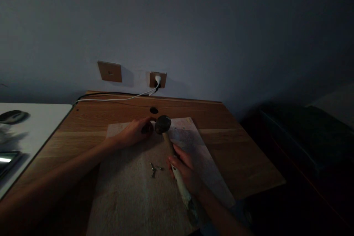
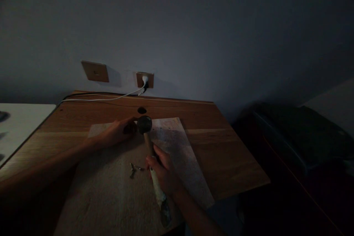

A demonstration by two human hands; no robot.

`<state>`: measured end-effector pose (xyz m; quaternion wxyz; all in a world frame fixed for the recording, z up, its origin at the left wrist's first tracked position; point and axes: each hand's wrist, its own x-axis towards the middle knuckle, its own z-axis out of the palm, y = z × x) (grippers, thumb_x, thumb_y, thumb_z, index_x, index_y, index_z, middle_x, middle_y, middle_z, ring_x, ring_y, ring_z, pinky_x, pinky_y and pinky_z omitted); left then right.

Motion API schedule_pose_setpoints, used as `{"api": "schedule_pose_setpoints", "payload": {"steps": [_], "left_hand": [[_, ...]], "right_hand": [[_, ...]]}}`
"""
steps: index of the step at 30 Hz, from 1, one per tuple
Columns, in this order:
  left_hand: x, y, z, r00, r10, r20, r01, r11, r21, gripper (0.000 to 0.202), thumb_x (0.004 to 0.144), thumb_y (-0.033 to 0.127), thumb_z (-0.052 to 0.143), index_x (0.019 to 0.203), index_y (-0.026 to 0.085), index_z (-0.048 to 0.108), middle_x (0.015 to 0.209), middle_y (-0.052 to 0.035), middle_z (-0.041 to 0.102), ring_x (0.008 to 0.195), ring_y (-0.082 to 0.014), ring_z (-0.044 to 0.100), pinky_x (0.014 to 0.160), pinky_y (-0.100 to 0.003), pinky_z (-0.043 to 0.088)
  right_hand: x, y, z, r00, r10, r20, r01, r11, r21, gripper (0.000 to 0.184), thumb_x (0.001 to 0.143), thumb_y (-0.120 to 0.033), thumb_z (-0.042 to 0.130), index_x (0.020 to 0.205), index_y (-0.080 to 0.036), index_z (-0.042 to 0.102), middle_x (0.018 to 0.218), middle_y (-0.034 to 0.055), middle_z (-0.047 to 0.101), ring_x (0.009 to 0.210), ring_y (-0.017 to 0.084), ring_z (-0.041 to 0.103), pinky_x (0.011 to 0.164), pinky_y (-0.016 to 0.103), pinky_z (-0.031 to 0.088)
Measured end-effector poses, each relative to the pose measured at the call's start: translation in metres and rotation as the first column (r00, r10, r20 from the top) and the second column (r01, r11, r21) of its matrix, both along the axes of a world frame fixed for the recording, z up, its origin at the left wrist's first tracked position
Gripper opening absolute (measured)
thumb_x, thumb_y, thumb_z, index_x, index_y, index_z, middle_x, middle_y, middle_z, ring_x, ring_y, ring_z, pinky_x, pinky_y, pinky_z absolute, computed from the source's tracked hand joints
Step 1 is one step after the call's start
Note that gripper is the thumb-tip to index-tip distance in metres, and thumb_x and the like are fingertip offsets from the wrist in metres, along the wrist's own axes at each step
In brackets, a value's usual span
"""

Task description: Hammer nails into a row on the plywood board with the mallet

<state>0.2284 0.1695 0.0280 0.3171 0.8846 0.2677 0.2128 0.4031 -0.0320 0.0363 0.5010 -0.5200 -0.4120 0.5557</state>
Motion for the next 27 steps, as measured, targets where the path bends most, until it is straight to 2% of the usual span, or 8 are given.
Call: {"api": "schedule_pose_setpoints", "payload": {"steps": [4,9,15,22,27], "left_hand": [[0.0002,-0.0015,0.0011,1.000,0.004,0.004,-0.004,1.000,-0.016,0.065,0.075,0.013,0.059,0.139,0.019,0.053,0.092,-0.0026,0.076,0.077,-0.0171,0.071,0.071,-0.025,0.052],[0.0010,-0.0011,0.0013,1.000,0.020,0.012,-0.020,1.000,0.004,0.058,0.076,0.013,0.061,0.133,0.020,0.059,0.099,-0.0051,0.076,0.083,-0.0196,0.072,0.073,-0.027,0.053],[-0.0001,-0.0013,0.0027,1.000,0.006,0.009,-0.006,1.000,-0.012,0.058,0.075,0.012,0.060,0.133,0.019,0.058,0.093,-0.0036,0.076,0.079,-0.0182,0.071,0.071,-0.026,0.052],[-0.0001,0.0037,-0.0051,1.000,0.024,0.007,-0.024,0.999,0.031,0.055,0.073,0.014,0.062,0.128,0.019,0.061,0.102,-0.0063,0.076,0.088,-0.0219,0.072,0.075,-0.029,0.052],[-0.0003,0.0034,-0.0043,1.000,0.022,-0.013,-0.021,1.000,0.005,0.056,0.076,0.014,0.061,0.131,0.019,0.059,0.096,-0.0042,0.076,0.082,-0.0190,0.071,0.072,-0.026,0.050]], "right_hand": [[-0.0006,-0.0004,-0.0020,0.997,0.035,0.074,-0.037,0.999,0.031,0.036,0.095,-0.048,0.060,0.118,-0.021,0.065,0.072,-0.0038,0.054,0.052,0.009,0.047,0.047,0.020,0.036],[-0.0018,0.0008,0.0004,0.993,0.063,0.104,-0.068,0.997,0.042,0.032,0.096,-0.047,0.059,0.112,-0.020,0.065,0.071,-0.0041,0.053,0.051,0.009,0.046,0.047,0.021,0.036],[-0.0014,0.0014,0.0022,0.994,0.060,0.093,-0.064,0.997,0.038,0.031,0.095,-0.049,0.059,0.101,-0.019,0.064,0.068,-0.0045,0.052,0.048,0.008,0.045,0.045,0.021,0.035],[-0.0026,0.0003,0.0053,0.993,0.064,0.097,-0.068,0.997,0.033,0.031,0.095,-0.048,0.059,0.105,-0.020,0.064,0.069,-0.0045,0.053,0.049,0.008,0.045,0.046,0.021,0.035],[-0.0031,0.0005,0.0045,0.991,0.052,0.120,-0.058,0.997,0.043,0.034,0.095,-0.049,0.059,0.111,-0.020,0.066,0.068,-0.0046,0.052,0.049,0.009,0.046,0.046,0.022,0.036]]}}
